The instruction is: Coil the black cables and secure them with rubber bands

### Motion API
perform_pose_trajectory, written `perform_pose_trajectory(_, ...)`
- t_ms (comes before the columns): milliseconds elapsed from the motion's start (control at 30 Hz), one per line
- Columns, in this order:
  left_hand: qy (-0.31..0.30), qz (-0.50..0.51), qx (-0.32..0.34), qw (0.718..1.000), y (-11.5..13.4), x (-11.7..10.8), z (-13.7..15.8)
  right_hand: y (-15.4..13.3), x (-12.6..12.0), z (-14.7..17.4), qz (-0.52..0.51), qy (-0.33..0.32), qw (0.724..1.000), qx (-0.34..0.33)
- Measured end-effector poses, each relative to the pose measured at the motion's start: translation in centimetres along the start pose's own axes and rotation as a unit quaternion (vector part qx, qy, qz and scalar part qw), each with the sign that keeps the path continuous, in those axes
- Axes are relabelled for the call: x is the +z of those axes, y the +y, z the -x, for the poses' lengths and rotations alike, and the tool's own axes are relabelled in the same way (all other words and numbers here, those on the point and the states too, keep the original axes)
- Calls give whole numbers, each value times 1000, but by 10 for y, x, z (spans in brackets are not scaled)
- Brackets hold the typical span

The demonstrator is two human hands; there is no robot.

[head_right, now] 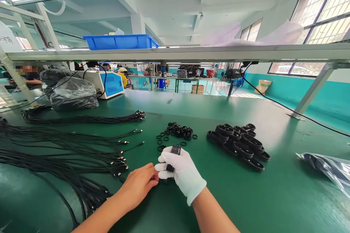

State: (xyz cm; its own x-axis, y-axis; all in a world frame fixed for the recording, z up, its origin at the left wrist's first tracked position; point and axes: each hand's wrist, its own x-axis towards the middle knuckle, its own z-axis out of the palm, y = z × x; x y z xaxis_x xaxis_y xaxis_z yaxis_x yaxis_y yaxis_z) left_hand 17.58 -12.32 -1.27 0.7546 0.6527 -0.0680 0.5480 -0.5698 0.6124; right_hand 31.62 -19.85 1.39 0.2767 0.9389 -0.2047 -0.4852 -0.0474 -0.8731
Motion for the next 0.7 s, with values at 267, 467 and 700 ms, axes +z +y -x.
perform_pose_trajectory(267, -28, 323, -63, 944, -5, -25, 10, 13, 22, 2, 127, 42, 991, 0)
perform_pose_trajectory(467, -37, 465, -53, 883, 8, -20, 26, 28, 27, 1, 322, 125, 931, -112)
perform_pose_trajectory(700, -55, 299, -29, 952, -1, -37, 22, 24, 36, 13, 440, 112, 874, -173)
